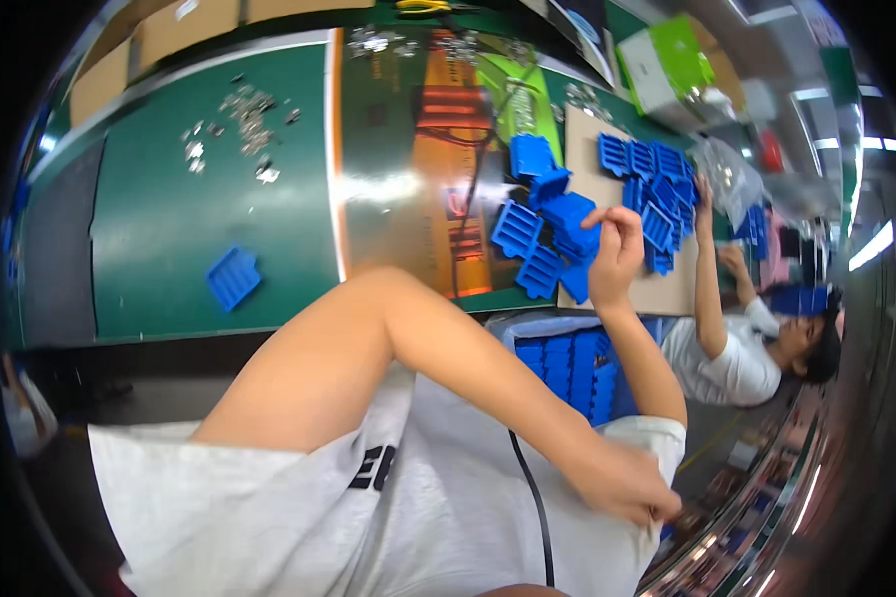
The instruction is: The person assembles battery holders by inserting metal contact plates into plastic casings by hand, then stacks the completed holders into a storage bin.
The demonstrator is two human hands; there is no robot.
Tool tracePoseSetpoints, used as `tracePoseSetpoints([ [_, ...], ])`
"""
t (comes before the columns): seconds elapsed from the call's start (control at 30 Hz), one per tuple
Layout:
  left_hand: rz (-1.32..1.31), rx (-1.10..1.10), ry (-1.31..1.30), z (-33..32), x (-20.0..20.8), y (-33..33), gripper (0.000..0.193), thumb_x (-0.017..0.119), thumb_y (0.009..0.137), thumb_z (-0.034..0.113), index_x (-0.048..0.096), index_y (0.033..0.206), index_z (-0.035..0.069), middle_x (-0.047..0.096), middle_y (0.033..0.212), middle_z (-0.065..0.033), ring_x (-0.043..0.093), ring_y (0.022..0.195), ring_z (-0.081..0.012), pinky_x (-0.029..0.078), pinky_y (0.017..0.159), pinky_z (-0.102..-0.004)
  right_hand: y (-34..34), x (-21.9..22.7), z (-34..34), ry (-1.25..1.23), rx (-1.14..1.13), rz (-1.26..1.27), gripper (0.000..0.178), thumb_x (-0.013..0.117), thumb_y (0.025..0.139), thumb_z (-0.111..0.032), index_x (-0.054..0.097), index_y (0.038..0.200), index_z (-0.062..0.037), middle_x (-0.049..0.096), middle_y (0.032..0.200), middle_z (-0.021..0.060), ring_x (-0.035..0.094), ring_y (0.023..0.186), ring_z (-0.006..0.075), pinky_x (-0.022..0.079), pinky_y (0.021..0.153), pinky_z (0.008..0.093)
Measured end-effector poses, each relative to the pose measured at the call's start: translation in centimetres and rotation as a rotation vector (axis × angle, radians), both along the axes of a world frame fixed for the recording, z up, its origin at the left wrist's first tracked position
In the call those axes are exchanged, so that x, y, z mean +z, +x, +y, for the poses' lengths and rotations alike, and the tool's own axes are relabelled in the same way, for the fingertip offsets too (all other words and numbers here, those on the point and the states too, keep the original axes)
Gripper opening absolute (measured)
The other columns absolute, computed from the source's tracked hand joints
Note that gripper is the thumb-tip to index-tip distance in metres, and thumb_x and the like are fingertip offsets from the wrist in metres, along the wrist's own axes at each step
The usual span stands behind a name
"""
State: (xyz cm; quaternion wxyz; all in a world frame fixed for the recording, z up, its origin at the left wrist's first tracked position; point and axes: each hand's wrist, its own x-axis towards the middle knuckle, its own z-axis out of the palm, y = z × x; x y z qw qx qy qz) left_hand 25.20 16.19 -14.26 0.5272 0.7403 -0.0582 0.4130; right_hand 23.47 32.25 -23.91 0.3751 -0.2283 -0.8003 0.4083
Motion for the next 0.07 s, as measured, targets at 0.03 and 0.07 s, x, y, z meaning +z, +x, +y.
tracePoseSetpoints([
  [0.03, -0.019, -0.153, -0.104, -0.59, 1.47, -0.89, 0.028, 0.059, 0.085, 0.019, 0.057, 0.106, 0.0, 0.062, 0.094, -0.0198, 0.06, 0.094, -0.0272, 0.044, 0.083, -0.0419, 0.05, -0.47, 0.45, 0.009, 0.107, 0.06, 0.008, 0.042, 0.094, -0.005, 0.047, 0.101, -0.0036, 0.058, 0.084, 0.0111, 0.055, 0.079, 0.0167, 0.045, 0.08, 0.0295],
  [0.07, -0.019, -0.096, -0.113, -0.43, 1.19, -1.13, 0.028, 0.059, 0.085, 0.019, 0.057, 0.106, 0.0, 0.062, 0.094, -0.0198, 0.06, 0.094, -0.0272, 0.044, 0.083, -0.0419, -0.11, -1.34, 0.65, -0.001, 0.225, 0.079, 0.009, 0.043, 0.094, -0.006, 0.047, 0.102, -0.0042, 0.059, 0.087, 0.0125, 0.056, 0.079, 0.0184, 0.044, 0.08, 0.0301],
])
